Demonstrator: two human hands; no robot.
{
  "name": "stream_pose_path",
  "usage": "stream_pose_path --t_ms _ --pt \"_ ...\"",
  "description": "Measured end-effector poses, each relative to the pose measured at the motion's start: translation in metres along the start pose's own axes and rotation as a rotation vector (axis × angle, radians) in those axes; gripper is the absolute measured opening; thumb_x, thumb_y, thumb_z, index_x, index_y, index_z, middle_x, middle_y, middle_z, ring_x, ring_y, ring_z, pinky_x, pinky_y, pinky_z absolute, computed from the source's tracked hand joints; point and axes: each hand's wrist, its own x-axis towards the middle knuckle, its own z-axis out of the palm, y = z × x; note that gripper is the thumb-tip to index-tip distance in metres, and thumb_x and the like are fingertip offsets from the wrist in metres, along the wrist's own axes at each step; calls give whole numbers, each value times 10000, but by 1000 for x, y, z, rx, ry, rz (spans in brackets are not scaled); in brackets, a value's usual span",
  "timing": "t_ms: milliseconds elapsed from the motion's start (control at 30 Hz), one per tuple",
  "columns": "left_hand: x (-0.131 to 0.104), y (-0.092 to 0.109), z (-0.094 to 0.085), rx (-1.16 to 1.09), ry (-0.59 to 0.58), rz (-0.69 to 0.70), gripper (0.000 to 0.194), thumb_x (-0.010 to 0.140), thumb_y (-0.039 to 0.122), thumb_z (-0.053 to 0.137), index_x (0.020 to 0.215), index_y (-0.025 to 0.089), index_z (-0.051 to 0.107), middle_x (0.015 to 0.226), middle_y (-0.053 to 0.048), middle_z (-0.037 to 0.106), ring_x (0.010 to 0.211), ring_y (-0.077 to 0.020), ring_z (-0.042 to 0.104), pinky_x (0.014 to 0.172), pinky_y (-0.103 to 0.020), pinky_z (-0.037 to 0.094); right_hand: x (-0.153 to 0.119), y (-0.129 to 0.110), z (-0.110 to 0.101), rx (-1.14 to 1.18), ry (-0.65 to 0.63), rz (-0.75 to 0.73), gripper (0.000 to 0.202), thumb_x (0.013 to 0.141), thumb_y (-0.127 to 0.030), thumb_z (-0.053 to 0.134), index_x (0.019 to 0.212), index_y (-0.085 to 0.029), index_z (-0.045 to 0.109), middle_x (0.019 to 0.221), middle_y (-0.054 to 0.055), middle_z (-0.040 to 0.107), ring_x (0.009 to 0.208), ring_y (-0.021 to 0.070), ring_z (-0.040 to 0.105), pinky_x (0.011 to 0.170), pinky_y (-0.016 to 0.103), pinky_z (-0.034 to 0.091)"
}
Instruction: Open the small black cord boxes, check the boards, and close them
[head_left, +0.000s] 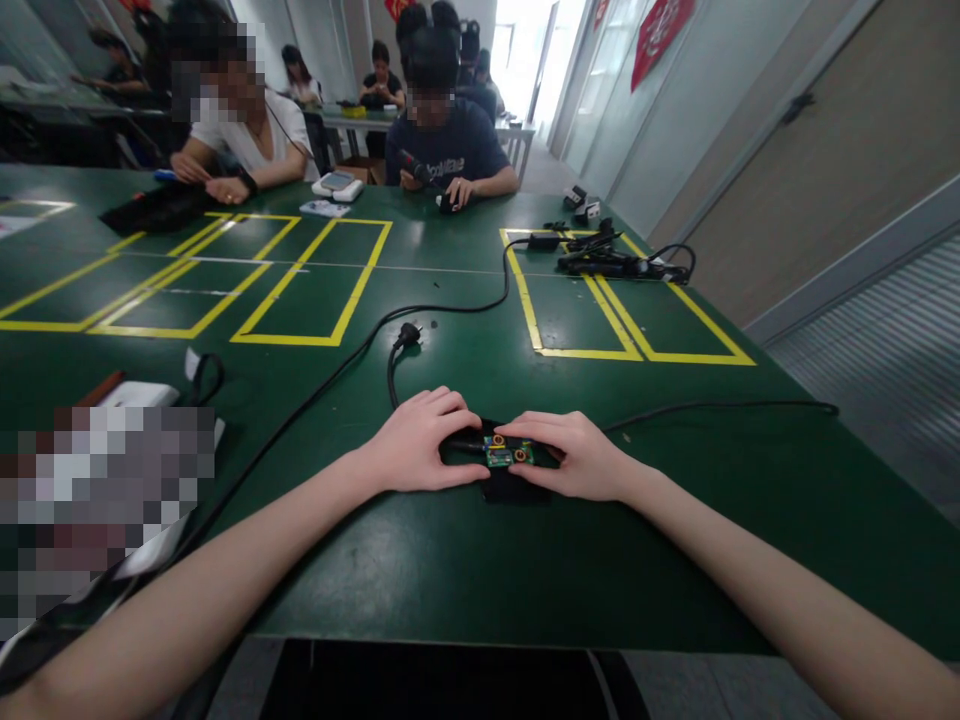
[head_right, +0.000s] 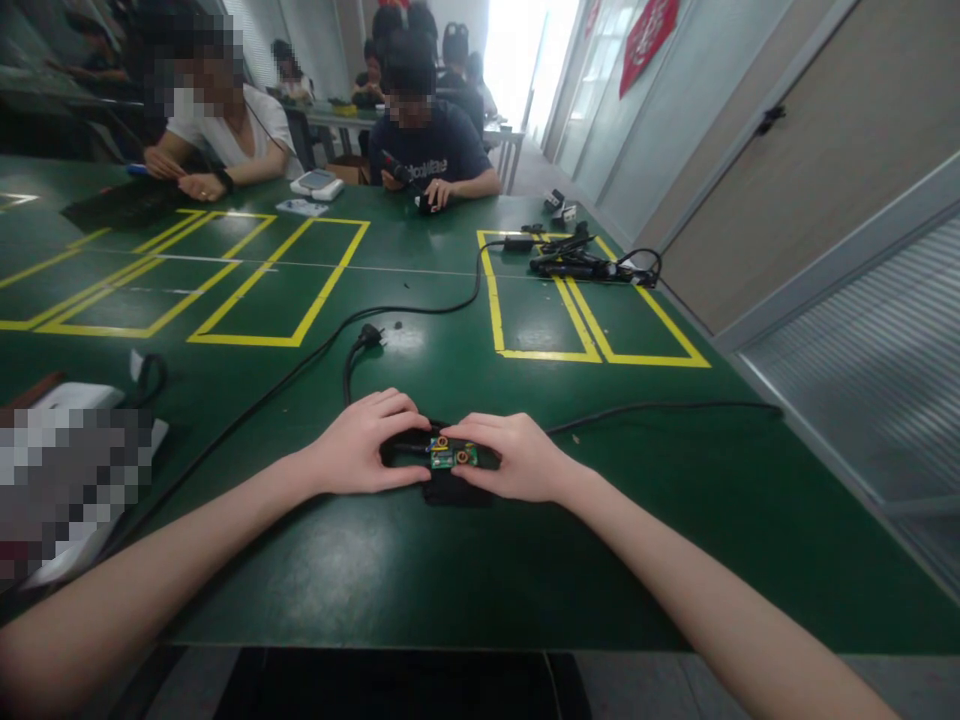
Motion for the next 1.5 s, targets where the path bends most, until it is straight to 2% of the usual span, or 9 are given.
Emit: stream_pose_path --t_ms 200,367,533,633,767,867,1033,1167,1500 --pt "-1 -2 0 28 1 -35 709 851 665 737 1344 160 666 1147 -124 673 1034 -285 636 942 -449 535 -2 1 0 -43 67 8 369 955 -278 674 1321 -231 680 1171 81 792 978 224 789 885 352 651" --pt "-1 -6 2 41 1 -37 749 848 671 737 1397 169 645 1221 -147 662 1105 -309 621 983 -477 515 -1 2 1 -42 96 12 328 970 -287 658 1293 -245 698 1196 84 786 1071 236 771 903 362 655" --pt "-1 -8 2 40 11 -41 718 875 634 728 1430 191 621 1327 -157 660 1197 -329 605 1046 -509 488 0 4 1 -92 131 -22 384 950 -287 667 1328 -225 676 1261 118 752 1148 258 734 958 406 628" --pt "-2 -8 2 29 14 -32 679 898 602 717 1424 184 621 1356 -160 660 1228 -333 606 1067 -524 486 1 5 -1 -169 124 -49 440 908 -324 712 1333 -214 674 1201 127 763 1050 284 728 914 470 613" --pt "-2 -8 3 35 48 -18 507 957 485 671 1363 181 649 1395 -166 632 1258 -321 611 1070 -515 500 2 6 -2 -217 142 -53 503 865 -361 756 1335 -205 671 1183 128 763 1086 318 687 927 518 581" --pt "-2 -7 2 17 75 -1 381 966 410 657 1265 176 691 1308 -152 653 1191 -289 648 1020 -456 542 1 8 -1 -188 128 -42 537 842 -379 783 1339 -212 665 1249 130 743 1204 341 663 1012 541 550" --pt "-1 -4 0 -31 20 -23 281 1002 346 598 1215 193 697 1077 -70 695 908 -184 701 790 -292 563 0 9 1 -81 103 -2 357 927 -315 736 1270 -223 702 1112 103 779 997 261 734 878 432 615" --pt "0 -3 1 -38 -14 -44 308 1021 325 571 1279 190 672 936 -29 698 745 -143 672 686 -243 508 0 9 2 -44 122 41 305 935 -288 752 1230 -219 720 1087 95 791 955 249 740 858 418 624" --pt "0 -4 4 7 6 -47 289 1019 303 574 1246 168 691 993 -52 751 824 -178 723 733 -274 530 3 6 9 -62 144 -20 331 966 -240 684 1298 -238 682 1258 113 751 1161 280 692 981 486 608"
